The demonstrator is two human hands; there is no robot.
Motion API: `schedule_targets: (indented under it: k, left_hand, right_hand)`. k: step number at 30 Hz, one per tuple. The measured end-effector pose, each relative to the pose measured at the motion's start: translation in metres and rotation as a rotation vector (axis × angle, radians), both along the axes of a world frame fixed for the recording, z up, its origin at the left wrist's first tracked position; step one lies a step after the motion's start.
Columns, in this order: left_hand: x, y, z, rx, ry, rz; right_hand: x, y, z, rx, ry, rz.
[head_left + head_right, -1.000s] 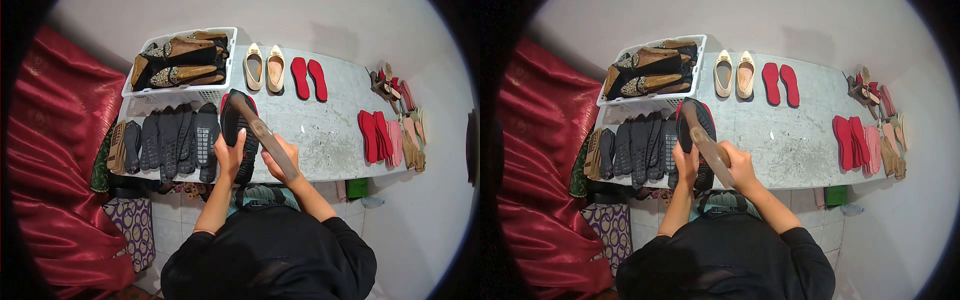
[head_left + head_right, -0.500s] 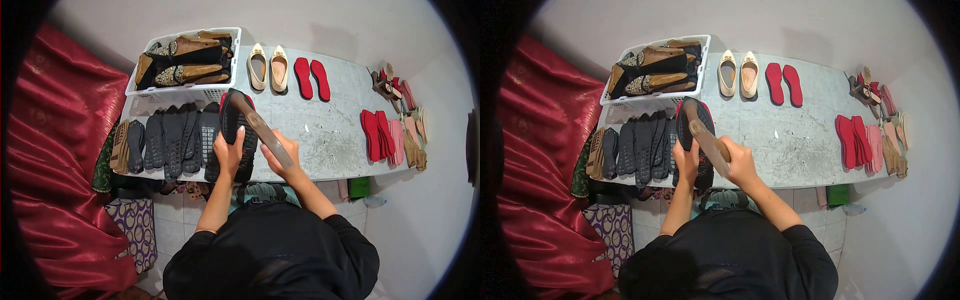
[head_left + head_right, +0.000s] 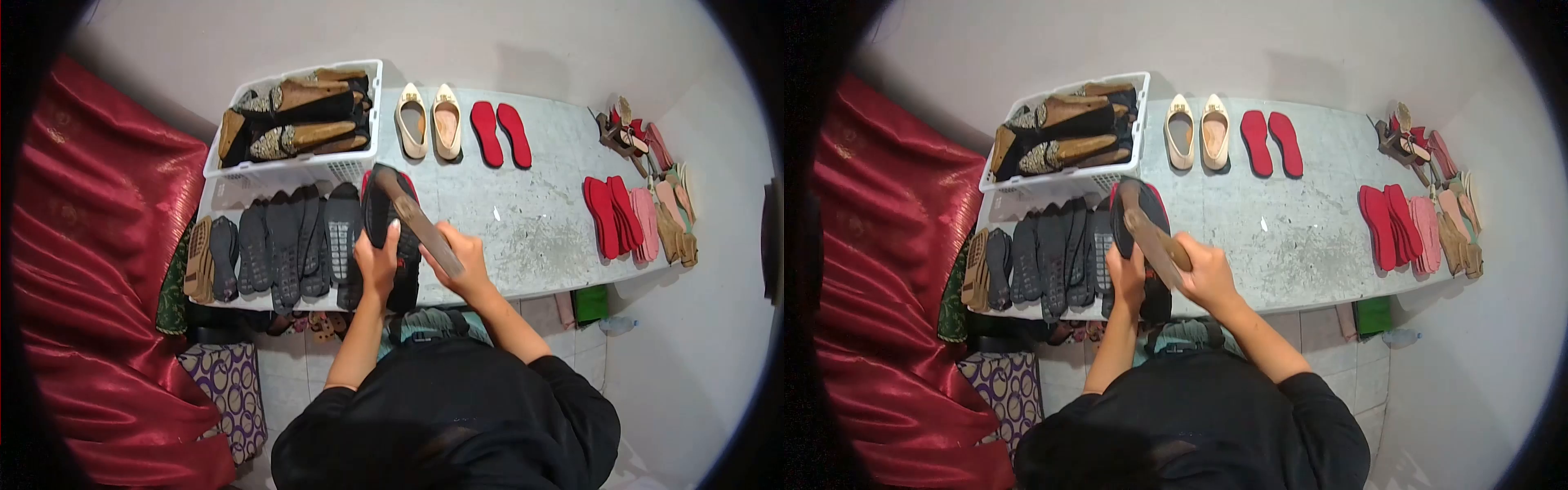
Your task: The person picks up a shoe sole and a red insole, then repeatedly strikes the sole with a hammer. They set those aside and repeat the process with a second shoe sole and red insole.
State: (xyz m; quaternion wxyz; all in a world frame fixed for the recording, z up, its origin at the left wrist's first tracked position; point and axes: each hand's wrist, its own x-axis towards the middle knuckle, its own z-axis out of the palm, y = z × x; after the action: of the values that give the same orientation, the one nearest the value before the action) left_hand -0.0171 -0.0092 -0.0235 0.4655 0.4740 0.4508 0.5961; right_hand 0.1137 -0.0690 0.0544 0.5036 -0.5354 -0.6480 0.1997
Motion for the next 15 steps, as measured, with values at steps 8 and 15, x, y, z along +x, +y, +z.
schedule_targets:
  k: [8, 15]
  left_hand:
    - [0.004, -0.008, 0.005, -0.002, 0.087, 0.007]
    - [0.01, -0.017, 0.012, -0.031, 0.103, 0.013]
  right_hand:
    - [-0.002, -0.008, 0.0, -0.056, 0.036, 0.008]
    - [0.014, -0.011, -0.001, -0.098, -0.112, -0.013]
